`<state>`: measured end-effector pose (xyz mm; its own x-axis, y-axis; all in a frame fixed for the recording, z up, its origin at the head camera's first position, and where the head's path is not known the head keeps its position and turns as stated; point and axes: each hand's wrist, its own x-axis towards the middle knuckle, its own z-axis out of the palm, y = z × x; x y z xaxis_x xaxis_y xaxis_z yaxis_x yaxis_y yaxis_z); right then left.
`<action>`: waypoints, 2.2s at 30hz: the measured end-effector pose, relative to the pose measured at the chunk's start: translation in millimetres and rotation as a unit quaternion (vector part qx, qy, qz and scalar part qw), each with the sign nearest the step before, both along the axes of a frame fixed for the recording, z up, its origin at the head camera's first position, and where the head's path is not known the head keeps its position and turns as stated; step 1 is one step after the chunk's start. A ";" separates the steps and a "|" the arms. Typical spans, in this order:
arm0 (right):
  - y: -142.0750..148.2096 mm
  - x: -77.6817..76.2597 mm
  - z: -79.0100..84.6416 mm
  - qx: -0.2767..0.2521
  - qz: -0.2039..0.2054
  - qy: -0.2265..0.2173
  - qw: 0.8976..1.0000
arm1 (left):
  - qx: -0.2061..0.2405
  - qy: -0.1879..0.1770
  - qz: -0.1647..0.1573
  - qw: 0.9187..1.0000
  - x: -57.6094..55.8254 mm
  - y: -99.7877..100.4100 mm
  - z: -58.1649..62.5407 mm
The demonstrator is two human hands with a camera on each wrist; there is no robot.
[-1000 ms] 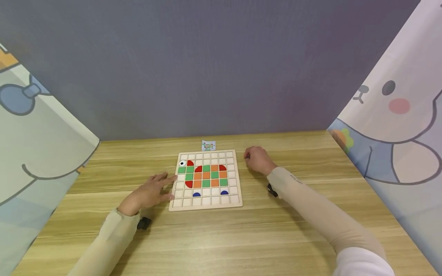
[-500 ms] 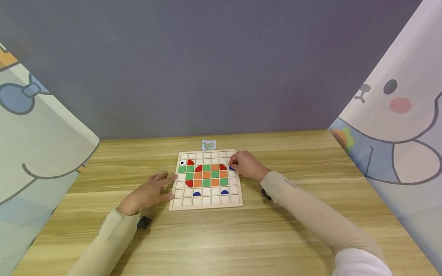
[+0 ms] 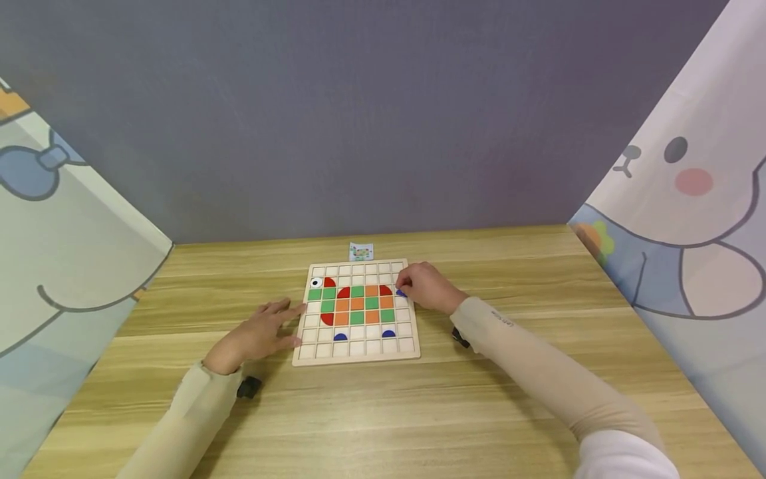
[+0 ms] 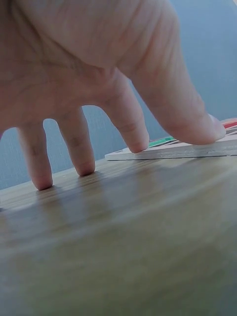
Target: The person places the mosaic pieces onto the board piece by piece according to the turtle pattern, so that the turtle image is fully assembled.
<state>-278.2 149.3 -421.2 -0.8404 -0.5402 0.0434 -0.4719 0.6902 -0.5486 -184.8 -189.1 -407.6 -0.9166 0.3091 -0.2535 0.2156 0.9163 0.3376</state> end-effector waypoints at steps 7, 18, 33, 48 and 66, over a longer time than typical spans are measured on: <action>-0.2 1.3 1.6 0.007 0.006 -0.012 1.000 | 0.001 0.000 0.001 1.000 0.1 -0.3 -1.6; 0.7 6.8 3.4 0.011 0.027 0.005 1.000 | 0.003 0.003 -0.001 1.000 -0.6 -0.4 -0.9; -0.4 10.1 -0.6 0.004 0.024 0.023 0.999 | 0.001 0.011 -0.008 1.000 -0.3 0.0 -0.7; 19.9 5.3 -2.1 0.057 -0.060 0.037 0.996 | -0.003 0.010 -0.008 1.000 -0.9 -1.9 -0.5; 16.9 17.6 2.5 0.075 -0.068 0.045 0.994 | 0.018 0.008 -0.014 1.000 -1.1 -3.3 -0.8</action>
